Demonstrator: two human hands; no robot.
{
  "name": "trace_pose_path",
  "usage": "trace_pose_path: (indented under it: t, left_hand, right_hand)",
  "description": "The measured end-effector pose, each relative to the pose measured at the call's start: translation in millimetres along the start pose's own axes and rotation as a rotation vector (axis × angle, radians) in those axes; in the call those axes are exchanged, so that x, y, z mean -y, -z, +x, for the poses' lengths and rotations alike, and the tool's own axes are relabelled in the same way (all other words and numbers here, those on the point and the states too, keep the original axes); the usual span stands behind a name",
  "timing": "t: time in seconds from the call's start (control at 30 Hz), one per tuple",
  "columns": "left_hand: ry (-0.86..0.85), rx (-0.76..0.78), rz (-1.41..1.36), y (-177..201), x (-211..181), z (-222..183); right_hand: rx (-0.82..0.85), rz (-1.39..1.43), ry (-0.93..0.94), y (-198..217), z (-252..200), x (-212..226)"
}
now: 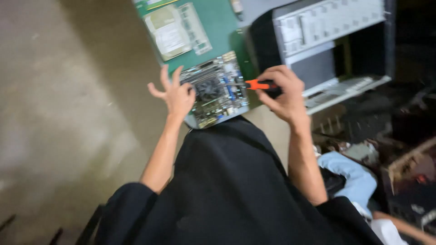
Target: A person uses a screwdriver on a motherboard and then prepares a CPU fan for reassembly.
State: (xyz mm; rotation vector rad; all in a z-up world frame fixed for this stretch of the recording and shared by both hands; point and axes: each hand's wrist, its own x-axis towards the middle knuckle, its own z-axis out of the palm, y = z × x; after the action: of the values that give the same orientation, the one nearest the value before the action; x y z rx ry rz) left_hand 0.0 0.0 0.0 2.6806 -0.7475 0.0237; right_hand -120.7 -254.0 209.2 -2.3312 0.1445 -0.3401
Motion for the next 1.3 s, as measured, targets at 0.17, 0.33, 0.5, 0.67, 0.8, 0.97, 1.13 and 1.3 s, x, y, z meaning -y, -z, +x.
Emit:
trace_pose_path:
  t: [0.17,0.33,0.5,0.67,0.8,0.97,1.13,1.3]
  left_hand:
    - [0.076,0.091,0.043,1,-4,7]
    - [0.043,0.125,0.095,0,-5,7]
    - [0.057,0.175,0.031,-1,-3,2]
    - [0.012,0.129,0.098,-7,-1,-1]
    - [-0.019,0.113,0.146,-22,3,-2]
    - [-0.018,0.077,0.145,-23,3,-2]
    - [-0.063,0.026,0.123,-11,2,-2]
    - [-0.090,0.023,0.134,-17,4,2]
  right_hand:
    - [-0.027,0.027,-0.033,-3,-2,1]
    - [-0.036,0.048,-0.053,-4,-4,-1]
    - [-0.060,0.053,-0.107,-7,-9,-8]
    - [-0.050,0.057,-0.112,-6,-8,-8]
    - [-0.031,0.041,-0.122,-5,-2,-5]
    - [-0.010,0.031,-0.118,-8,1,-8]
    - [-0.002,0.023,-0.122,-8,4,-7]
    - [0.006,0.024,-0.131,-7,4,-6]
